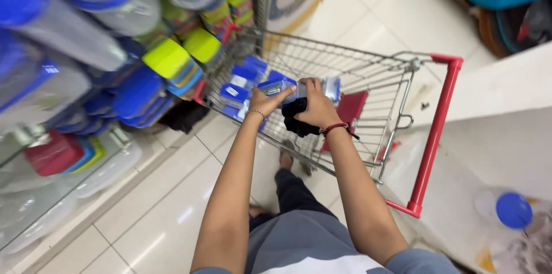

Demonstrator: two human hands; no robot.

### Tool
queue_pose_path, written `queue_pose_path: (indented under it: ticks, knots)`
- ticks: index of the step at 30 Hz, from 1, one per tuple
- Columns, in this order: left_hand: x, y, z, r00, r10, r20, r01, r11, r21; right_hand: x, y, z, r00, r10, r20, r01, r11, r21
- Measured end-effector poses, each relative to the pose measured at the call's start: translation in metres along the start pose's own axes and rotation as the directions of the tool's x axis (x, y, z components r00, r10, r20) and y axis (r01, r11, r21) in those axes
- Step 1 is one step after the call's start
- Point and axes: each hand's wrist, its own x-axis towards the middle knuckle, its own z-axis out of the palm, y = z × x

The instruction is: Organizing and wiping plastic containers on store shelves and placing them into a shopping cart.

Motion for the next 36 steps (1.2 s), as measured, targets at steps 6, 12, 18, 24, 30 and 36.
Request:
queue_pose_path:
  ticks: [6, 12, 18, 24, 30, 36]
  knots:
    - [-0.064, 0.047, -0.102, 0.860, 0.381, -0.339, -0.426, 0.902, -0.066, 0.002, -0.121, -0.043, 0.969, -0.180, -0.168, 0.173, 0.983, -0.058]
    - [-0.107, 0.092, -0.207, 0.631, 0.434, -0.643, -0.686, 0.699, -0.202, 0.023, -0.227, -0.085, 0.635, -0.584, -0.506, 0.608, 0.782, -0.138]
    - [-0.119, 0.133, -0.315, 0.096, 0.580, -0.809, -0.863, 0.453, 0.222, 0.059, -0.298, -0.142, 0.508, -0.548, -0.665, 0.729, 0.685, -0.007]
    - [-0.114, 0.153, -0.372, 0.307, 0.505, -0.807, -0.678, 0.711, 0.188, 0.101, -0.364, -0.185, 0.352, -0.635, -0.688, 0.845, 0.532, -0.058]
    - [-0.044, 0.146, -0.399, 0.396, 0.505, -0.767, -0.468, 0.830, 0.304, 0.178, -0.402, -0.170, 0.373, -0.757, -0.537, 0.892, 0.452, -0.017]
    - [-0.052, 0.159, -0.409, 0.512, 0.489, -0.707, -0.311, 0.872, 0.378, 0.234, -0.428, -0.114, 0.316, -0.923, -0.218, 0.915, 0.357, -0.187]
